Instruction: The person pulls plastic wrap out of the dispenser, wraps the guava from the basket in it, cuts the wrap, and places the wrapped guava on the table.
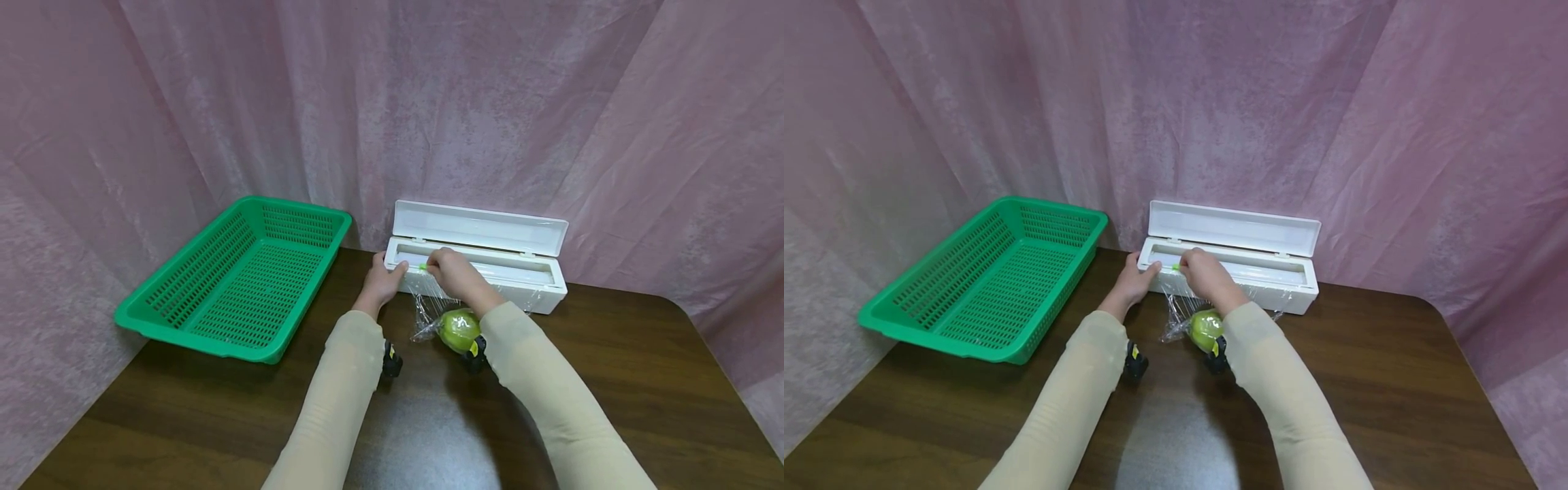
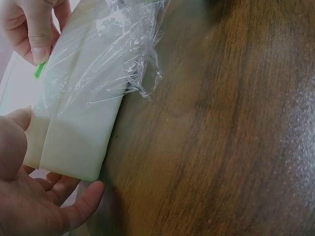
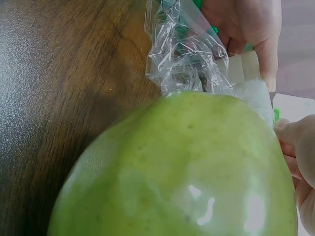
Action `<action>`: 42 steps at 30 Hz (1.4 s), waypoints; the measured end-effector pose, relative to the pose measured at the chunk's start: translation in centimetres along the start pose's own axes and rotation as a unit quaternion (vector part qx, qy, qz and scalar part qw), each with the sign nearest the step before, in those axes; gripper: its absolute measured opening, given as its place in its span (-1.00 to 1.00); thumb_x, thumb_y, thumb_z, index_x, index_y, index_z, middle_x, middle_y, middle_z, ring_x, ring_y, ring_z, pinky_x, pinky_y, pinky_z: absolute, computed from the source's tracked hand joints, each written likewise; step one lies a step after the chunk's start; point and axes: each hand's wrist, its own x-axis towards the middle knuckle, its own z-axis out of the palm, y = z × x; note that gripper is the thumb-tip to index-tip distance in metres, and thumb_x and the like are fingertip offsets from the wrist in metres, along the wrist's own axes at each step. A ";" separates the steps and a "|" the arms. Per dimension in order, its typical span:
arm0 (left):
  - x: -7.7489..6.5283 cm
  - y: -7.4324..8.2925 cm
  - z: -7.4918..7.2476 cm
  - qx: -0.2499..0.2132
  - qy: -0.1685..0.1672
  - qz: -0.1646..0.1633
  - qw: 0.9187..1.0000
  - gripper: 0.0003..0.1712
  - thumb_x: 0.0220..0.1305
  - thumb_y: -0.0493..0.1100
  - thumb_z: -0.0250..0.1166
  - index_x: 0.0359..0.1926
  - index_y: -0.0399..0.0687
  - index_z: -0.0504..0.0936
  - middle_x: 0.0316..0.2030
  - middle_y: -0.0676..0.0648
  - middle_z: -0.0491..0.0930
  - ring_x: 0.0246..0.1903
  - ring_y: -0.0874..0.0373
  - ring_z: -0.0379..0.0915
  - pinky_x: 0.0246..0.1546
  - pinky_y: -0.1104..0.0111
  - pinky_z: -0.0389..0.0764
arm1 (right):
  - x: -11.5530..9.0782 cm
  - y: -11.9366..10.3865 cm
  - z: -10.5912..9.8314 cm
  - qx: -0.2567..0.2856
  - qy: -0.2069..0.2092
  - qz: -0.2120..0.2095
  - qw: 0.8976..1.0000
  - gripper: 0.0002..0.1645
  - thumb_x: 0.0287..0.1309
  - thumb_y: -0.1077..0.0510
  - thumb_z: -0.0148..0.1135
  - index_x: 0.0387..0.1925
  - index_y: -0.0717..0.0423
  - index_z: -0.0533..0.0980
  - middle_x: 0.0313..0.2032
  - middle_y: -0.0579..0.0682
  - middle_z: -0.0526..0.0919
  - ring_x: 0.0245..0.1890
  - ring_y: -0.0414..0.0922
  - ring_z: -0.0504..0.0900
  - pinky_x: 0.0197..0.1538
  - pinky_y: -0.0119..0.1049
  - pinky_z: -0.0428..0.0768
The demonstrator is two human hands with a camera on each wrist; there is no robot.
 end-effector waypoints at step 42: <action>0.0 0.0 -0.1 -0.005 -0.007 -0.004 1.000 -0.22 0.36 0.10 0.07 0.41 -0.15 0.01 0.30 -0.36 0.23 0.30 -0.14 0.17 0.31 0.11 0.22 | -0.2 0.6 -0.3 -0.006 -0.008 -0.022 1.000 -0.76 0.29 0.22 0.08 -0.13 0.31 0.54 -0.23 0.15 0.59 -0.25 0.00 0.57 -0.08 -0.14 0.58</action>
